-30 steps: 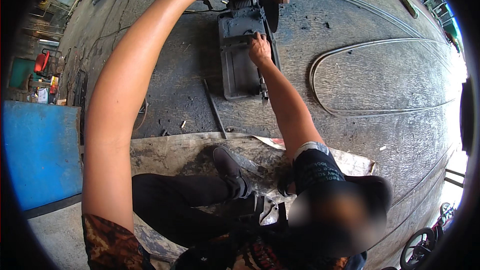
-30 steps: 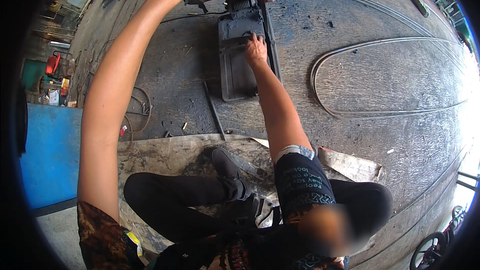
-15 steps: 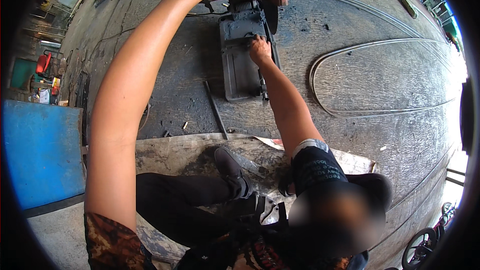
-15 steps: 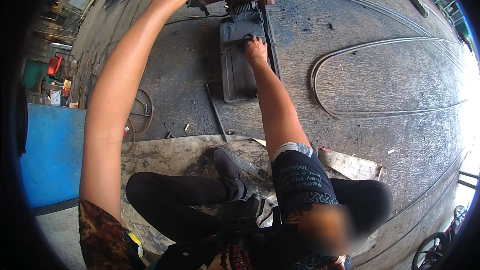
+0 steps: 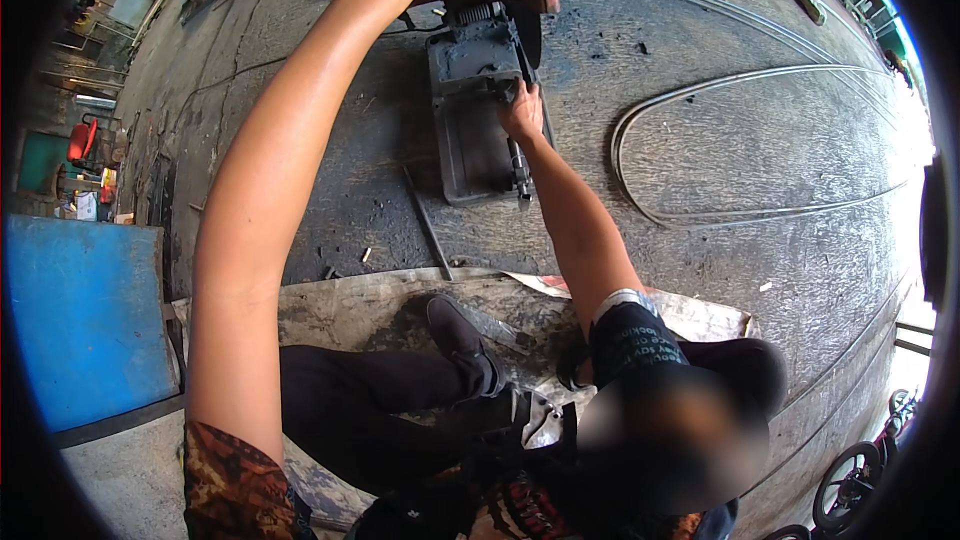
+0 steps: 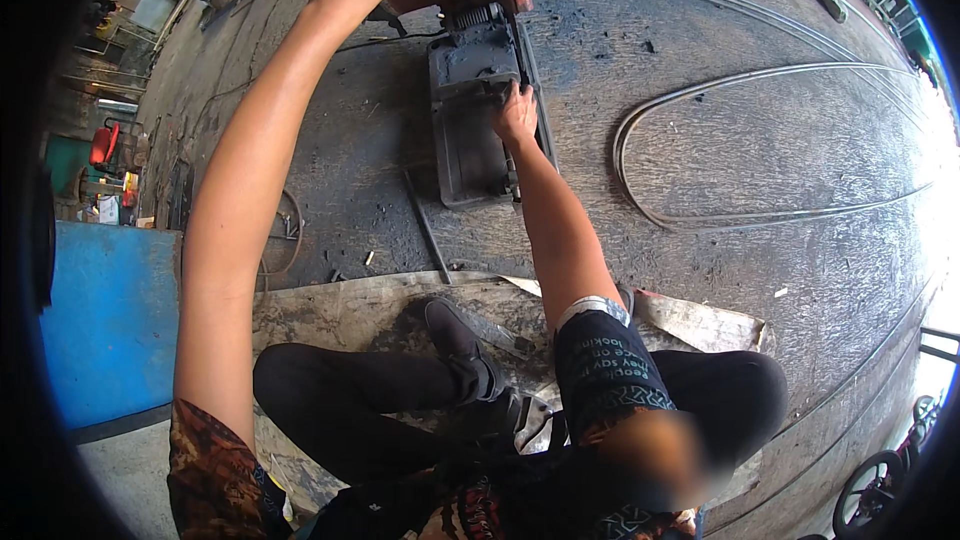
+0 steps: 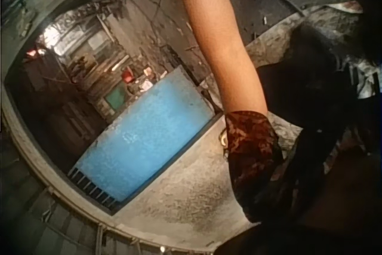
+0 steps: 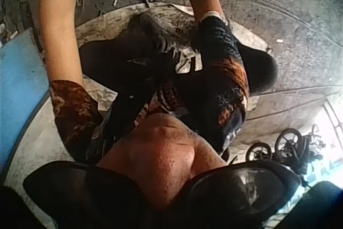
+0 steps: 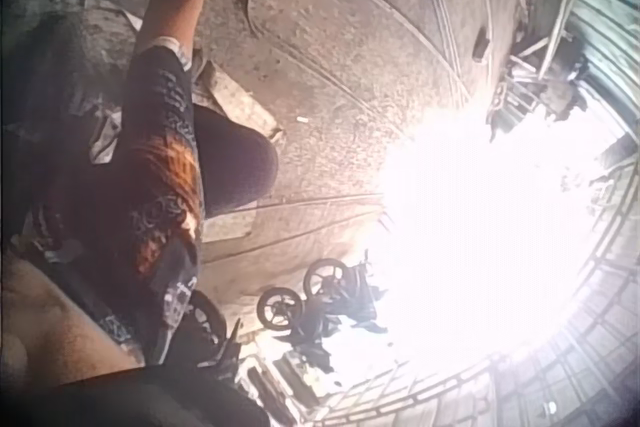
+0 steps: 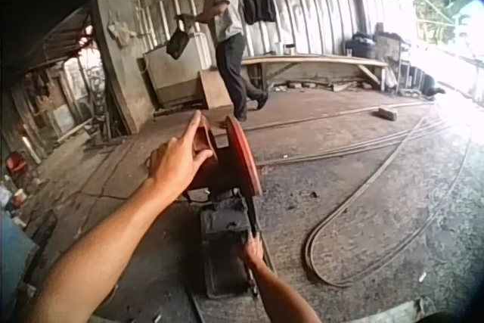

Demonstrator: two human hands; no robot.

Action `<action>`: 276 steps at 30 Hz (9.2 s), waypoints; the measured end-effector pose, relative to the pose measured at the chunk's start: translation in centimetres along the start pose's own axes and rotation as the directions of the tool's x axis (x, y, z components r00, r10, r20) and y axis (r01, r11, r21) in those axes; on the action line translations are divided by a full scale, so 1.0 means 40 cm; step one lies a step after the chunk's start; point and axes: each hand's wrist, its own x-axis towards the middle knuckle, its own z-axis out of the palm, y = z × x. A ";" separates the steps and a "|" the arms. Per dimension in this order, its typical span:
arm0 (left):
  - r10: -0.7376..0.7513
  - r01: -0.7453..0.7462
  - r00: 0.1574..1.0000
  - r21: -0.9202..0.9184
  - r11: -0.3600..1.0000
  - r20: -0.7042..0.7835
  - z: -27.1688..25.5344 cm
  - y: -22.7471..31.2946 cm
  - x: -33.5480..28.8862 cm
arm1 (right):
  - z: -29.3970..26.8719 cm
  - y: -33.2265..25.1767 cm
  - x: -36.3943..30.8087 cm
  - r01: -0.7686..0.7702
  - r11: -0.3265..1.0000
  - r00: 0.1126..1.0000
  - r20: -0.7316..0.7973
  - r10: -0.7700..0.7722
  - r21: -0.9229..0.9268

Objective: The recorder uses a circular metal saw to cut a section of a metal pipe on a workshop floor.

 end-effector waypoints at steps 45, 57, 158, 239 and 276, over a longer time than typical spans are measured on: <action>-0.029 0.030 0.999 -0.016 0.999 0.042 0.043 0.013 0.033 | -0.119 0.117 -0.586 -0.147 0.902 0.864 -0.390 0.317 0.406; -0.065 0.065 0.996 -0.006 0.998 0.061 0.038 0.009 0.029 | -0.119 0.160 -0.550 -0.126 0.540 0.926 -0.097 0.366 0.832; -0.140 0.141 0.989 -0.018 0.990 0.047 0.020 0.025 -0.027 | -0.279 0.430 -0.273 -0.456 0.840 0.888 -0.214 0.408 -0.293; 0.268 0.700 0.182 0.067 -0.711 0.946 0.603 0.560 -0.559 | -0.655 0.647 -0.528 -0.048 -0.371 0.561 0.333 0.758 0.927; 0.202 0.763 0.193 -0.017 -0.646 0.960 0.546 -0.021 -0.605 | -0.362 0.031 -0.475 0.039 -0.365 0.461 0.307 0.833 0.930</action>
